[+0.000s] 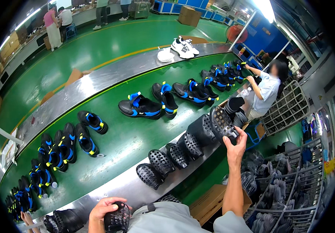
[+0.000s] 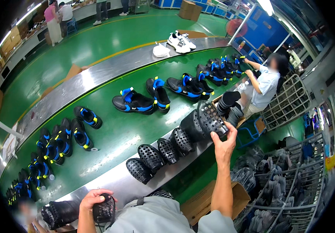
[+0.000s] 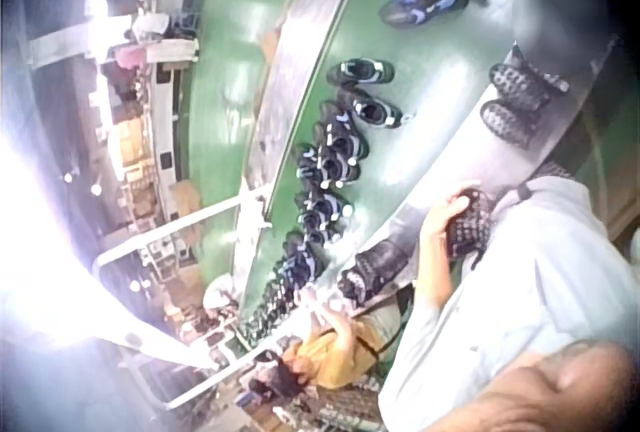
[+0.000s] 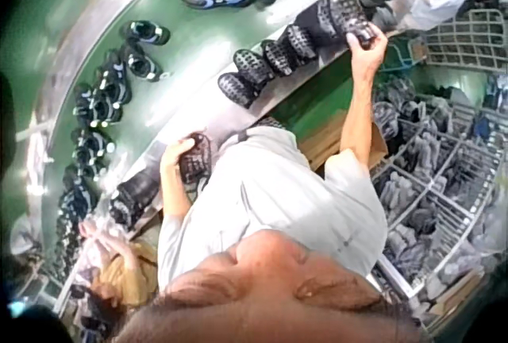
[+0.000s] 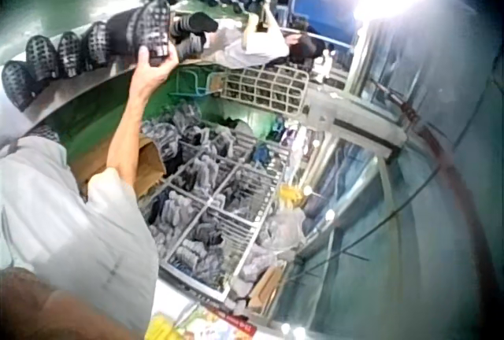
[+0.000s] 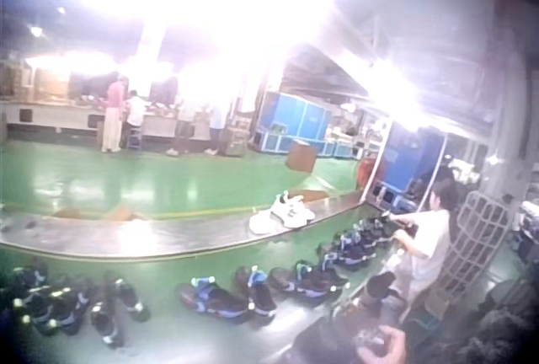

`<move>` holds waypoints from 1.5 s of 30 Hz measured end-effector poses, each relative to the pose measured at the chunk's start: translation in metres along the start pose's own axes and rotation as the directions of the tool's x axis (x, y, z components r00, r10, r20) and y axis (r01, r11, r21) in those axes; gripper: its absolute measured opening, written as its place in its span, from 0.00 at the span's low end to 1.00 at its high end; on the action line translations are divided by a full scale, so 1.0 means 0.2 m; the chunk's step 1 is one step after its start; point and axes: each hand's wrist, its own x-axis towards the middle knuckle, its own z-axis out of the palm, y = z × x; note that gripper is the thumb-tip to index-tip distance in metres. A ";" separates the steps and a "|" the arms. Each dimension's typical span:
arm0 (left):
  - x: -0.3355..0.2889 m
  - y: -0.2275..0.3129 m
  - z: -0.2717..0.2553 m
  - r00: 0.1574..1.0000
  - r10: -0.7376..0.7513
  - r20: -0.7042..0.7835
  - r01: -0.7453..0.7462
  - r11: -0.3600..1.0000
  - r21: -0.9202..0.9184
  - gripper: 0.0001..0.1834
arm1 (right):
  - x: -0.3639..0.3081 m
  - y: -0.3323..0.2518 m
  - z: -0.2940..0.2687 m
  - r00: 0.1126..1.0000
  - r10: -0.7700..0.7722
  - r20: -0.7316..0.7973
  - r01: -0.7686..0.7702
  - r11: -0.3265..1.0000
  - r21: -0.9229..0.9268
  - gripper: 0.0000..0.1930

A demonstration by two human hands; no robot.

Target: The person inserts black insoles into black and blue sneakers on a moving conveyor belt. They then adjust the blue straps on each shoe and place the finished pairs back on the belt. The task is performed continuously as new shoes arrive.

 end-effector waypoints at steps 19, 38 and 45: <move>0.71 0.24 0.33 0.727 0.651 -0.219 -0.687 0.688 -0.232 0.21 | -0.59 -0.34 0.42 0.512 0.065 0.857 -0.722 0.573 0.388 0.32; 0.65 0.16 0.23 0.783 0.435 -0.445 -0.507 0.860 -0.050 0.13 | 0.42 0.52 -0.26 0.998 -0.046 0.031 0.056 0.875 -0.481 0.30; 0.69 0.15 0.28 0.795 0.412 -0.446 -0.462 0.887 -0.005 0.11 | 0.44 0.92 -0.09 0.968 -0.017 0.250 0.149 0.841 -0.521 0.33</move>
